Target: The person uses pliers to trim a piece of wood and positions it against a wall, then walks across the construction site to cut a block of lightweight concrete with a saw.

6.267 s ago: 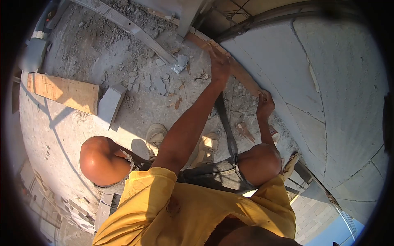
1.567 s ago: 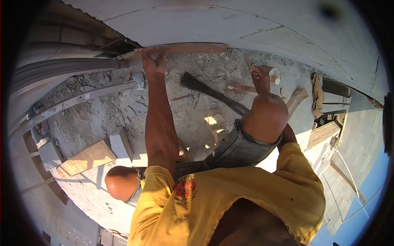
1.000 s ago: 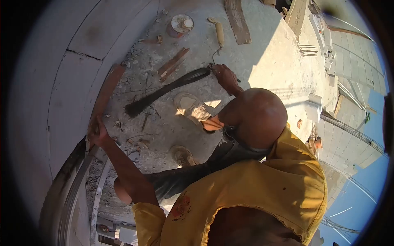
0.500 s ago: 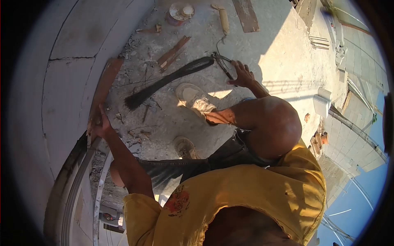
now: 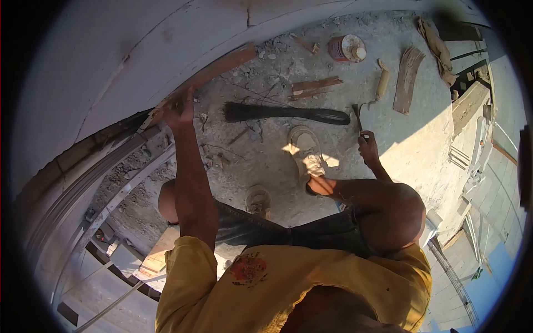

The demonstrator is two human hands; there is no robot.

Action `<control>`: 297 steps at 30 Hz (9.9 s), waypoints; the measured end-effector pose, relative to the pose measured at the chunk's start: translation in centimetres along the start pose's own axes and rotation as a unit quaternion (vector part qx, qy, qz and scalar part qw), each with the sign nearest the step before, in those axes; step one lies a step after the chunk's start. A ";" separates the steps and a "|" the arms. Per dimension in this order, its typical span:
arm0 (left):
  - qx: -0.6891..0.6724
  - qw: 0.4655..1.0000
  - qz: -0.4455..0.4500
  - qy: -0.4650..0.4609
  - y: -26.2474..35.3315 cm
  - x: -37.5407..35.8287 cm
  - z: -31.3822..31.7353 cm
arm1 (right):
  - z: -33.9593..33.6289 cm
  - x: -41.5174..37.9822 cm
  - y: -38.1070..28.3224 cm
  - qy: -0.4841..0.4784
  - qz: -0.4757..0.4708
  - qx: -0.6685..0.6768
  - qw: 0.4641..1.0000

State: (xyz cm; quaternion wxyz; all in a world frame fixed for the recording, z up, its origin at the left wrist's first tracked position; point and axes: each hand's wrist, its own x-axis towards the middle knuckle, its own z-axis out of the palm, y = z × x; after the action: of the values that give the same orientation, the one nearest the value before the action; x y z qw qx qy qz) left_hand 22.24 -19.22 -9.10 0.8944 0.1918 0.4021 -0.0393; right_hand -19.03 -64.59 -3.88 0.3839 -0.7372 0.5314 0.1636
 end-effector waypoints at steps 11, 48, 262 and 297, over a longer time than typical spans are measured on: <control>-0.074 0.991 -0.107 -0.020 -0.8 1.8 -1.3 | 3.7 -0.1 -25.9 -0.075 -0.071 0.297 0.949; -0.117 0.989 0.054 -0.070 -1.2 -1.6 -0.3 | 22.2 -1.6 -28.3 -0.175 -0.059 0.313 0.932; -0.046 0.983 0.155 -0.082 3.4 -0.6 -6.0 | 21.3 -4.5 -25.8 -0.294 -0.086 0.269 0.913; -0.065 0.987 0.114 -0.092 4.2 -0.5 -7.0 | 25.0 -14.9 -20.5 -0.313 -0.094 0.113 0.938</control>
State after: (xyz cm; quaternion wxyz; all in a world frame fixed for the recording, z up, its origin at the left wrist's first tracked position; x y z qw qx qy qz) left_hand 17.86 -12.73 -11.65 0.9367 0.1737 0.2952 0.0720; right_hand -1.94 -33.38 -2.50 0.6250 -0.6472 0.3275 0.2884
